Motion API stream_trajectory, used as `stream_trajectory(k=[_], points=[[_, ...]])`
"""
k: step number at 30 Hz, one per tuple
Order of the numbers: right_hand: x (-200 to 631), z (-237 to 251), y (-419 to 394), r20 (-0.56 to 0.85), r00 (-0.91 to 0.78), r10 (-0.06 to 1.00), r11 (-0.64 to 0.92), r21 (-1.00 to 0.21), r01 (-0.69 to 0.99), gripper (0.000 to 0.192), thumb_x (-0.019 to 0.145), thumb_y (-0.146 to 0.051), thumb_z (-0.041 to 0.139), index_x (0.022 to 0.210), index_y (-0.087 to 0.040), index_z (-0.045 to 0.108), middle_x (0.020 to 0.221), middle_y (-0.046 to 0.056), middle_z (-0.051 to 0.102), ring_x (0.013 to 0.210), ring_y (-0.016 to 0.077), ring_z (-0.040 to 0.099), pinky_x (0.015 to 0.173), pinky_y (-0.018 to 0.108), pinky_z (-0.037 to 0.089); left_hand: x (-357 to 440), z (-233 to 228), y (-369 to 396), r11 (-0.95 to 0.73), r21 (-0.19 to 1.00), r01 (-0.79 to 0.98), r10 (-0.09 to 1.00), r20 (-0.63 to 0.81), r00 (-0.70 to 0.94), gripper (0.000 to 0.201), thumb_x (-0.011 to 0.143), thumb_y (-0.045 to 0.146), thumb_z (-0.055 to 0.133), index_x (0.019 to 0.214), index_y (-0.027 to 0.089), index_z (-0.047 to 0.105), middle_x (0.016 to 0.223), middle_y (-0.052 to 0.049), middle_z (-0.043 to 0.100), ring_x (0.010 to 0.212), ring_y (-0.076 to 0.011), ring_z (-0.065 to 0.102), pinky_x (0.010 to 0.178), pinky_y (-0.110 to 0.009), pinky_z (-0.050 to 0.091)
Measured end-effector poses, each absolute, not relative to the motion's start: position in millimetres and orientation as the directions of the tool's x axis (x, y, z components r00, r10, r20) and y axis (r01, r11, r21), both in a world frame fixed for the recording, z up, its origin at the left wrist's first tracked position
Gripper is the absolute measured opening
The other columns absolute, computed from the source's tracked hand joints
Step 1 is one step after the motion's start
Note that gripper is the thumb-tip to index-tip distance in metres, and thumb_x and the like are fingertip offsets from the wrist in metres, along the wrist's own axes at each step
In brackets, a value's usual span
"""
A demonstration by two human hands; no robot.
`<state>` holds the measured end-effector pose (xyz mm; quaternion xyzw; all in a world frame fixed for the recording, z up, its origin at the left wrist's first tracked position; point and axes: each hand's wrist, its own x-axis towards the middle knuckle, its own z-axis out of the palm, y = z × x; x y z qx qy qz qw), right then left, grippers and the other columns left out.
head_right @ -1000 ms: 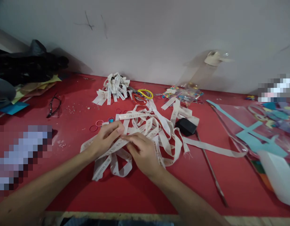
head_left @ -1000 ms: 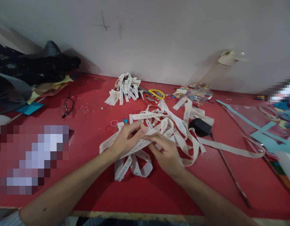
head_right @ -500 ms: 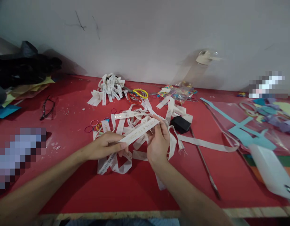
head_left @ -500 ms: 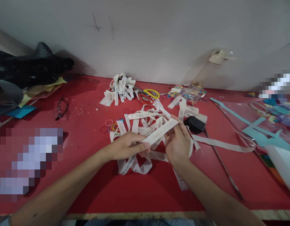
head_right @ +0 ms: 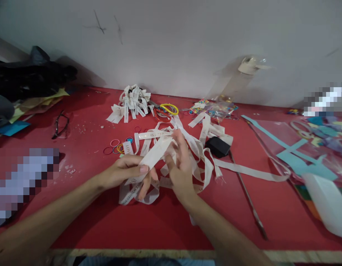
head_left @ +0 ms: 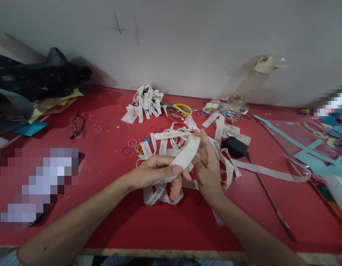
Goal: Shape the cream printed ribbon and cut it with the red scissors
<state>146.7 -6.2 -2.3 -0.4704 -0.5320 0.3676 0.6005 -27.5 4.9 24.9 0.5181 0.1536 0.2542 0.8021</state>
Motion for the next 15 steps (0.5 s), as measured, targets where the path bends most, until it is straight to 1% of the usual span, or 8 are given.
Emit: stream_trajectory(k=[2, 3, 5, 7, 9, 11, 13, 15], points=[[148.9, -1.9, -9.3, 0.362, 0.001, 0.932, 0.354, -0.913, 0.205, 0.068, 0.086, -0.029, 0.06, 0.146, -0.034, 0.03, 0.152, 0.003, 0.035, 0.141, 0.0239, 0.032, 0.117, 0.051, 0.025, -25.9, 22.6, 5.2, 0.398, 0.859, -0.322, 0.552, 0.056, 0.832, 0.033, 0.094, 0.035, 0.047, 0.103, 0.01, 0.067, 0.061, -0.006, 0.068, 0.049, -0.0132, 0.062, 0.053, -0.025, 0.049], [150.0, -1.6, -9.9, 0.393, -0.082, 0.916, 0.4, -0.879, 0.26, 0.069, 0.086, -0.028, 0.06, 0.147, -0.034, 0.028, 0.154, 0.002, 0.033, 0.143, 0.0235, 0.027, 0.118, 0.051, 0.02, -25.1, 21.1, 5.5, 0.412, 0.845, -0.342, 0.545, 0.073, 0.835, 0.035, 0.095, 0.036, 0.046, 0.105, 0.009, 0.066, 0.062, -0.007, 0.068, 0.049, -0.0135, 0.062, 0.053, -0.025, 0.049], [151.4, -1.8, -10.1, 0.436, -0.235, 0.869, 0.493, -0.809, 0.321, 0.06, 0.087, -0.024, 0.059, 0.142, -0.033, 0.038, 0.151, 0.003, 0.038, 0.141, 0.0232, 0.031, 0.118, 0.05, 0.023, -23.5, 18.5, 6.0, 0.437, 0.827, -0.355, 0.514, 0.095, 0.852, 0.038, 0.095, 0.037, 0.046, 0.109, 0.007, 0.065, 0.064, -0.008, 0.068, 0.047, -0.0128, 0.06, 0.052, -0.025, 0.048], [150.9, -3.8, -9.9, 0.449, -0.338, 0.827, 0.543, -0.795, 0.27, 0.044, 0.09, -0.024, 0.055, 0.132, -0.033, 0.052, 0.142, 0.003, 0.049, 0.133, 0.0227, 0.043, 0.113, 0.047, 0.034, -22.5, 17.2, 6.2, 0.469, 0.818, -0.333, 0.466, 0.091, 0.88, 0.041, 0.094, 0.039, 0.046, 0.112, 0.008, 0.064, 0.065, -0.008, 0.068, 0.043, -0.01, 0.056, 0.046, -0.021, 0.043], [149.4, -6.3, -10.1, 0.456, -0.362, 0.813, 0.542, -0.82, 0.182, 0.034, 0.091, -0.027, 0.054, 0.124, -0.031, 0.06, 0.13, 0.005, 0.059, 0.125, 0.024, 0.051, 0.107, 0.046, 0.042, -22.3, 17.5, 6.1, 0.487, 0.822, -0.295, 0.421, 0.075, 0.904, 0.043, 0.094, 0.042, 0.045, 0.115, 0.009, 0.063, 0.067, -0.007, 0.068, 0.038, -0.0066, 0.047, 0.04, -0.018, 0.035], [148.2, -6.8, -11.1, 0.423, -0.35, 0.836, 0.49, -0.862, 0.129, 0.029, 0.09, -0.029, 0.055, 0.118, -0.029, 0.063, 0.122, 0.007, 0.064, 0.119, 0.0244, 0.056, 0.101, 0.045, 0.047, -22.3, 19.0, 5.8, 0.458, 0.855, -0.244, 0.398, 0.048, 0.916, 0.046, 0.094, 0.045, 0.042, 0.113, 0.009, 0.065, 0.065, -0.006, 0.066, 0.036, -0.005, 0.039, 0.036, -0.018, 0.026], [147.9, -4.2, -12.9, 0.357, -0.291, 0.888, 0.407, -0.904, 0.131, 0.027, 0.091, -0.028, 0.053, 0.115, -0.028, 0.064, 0.118, 0.006, 0.066, 0.112, 0.0226, 0.061, 0.097, 0.042, 0.05, -22.3, 20.8, 5.6, 0.398, 0.897, -0.192, 0.397, 0.021, 0.918, 0.054, 0.095, 0.049, 0.036, 0.104, 0.008, 0.069, 0.057, -0.005, 0.061, 0.038, -0.0058, 0.033, 0.037, -0.019, 0.022], [148.2, 0.2, -14.9, 0.324, -0.15, 0.934, 0.344, -0.928, 0.141, 0.025, 0.094, -0.027, 0.049, 0.112, -0.027, 0.066, 0.11, 0.005, 0.07, 0.105, 0.0202, 0.065, 0.094, 0.038, 0.052, -22.1, 21.9, 5.5, 0.36, 0.922, -0.141, 0.396, -0.014, 0.918, 0.068, 0.097, 0.052, 0.022, 0.094, 0.007, 0.072, 0.048, -0.003, 0.055, 0.04, -0.0075, 0.031, 0.039, -0.021, 0.02]])
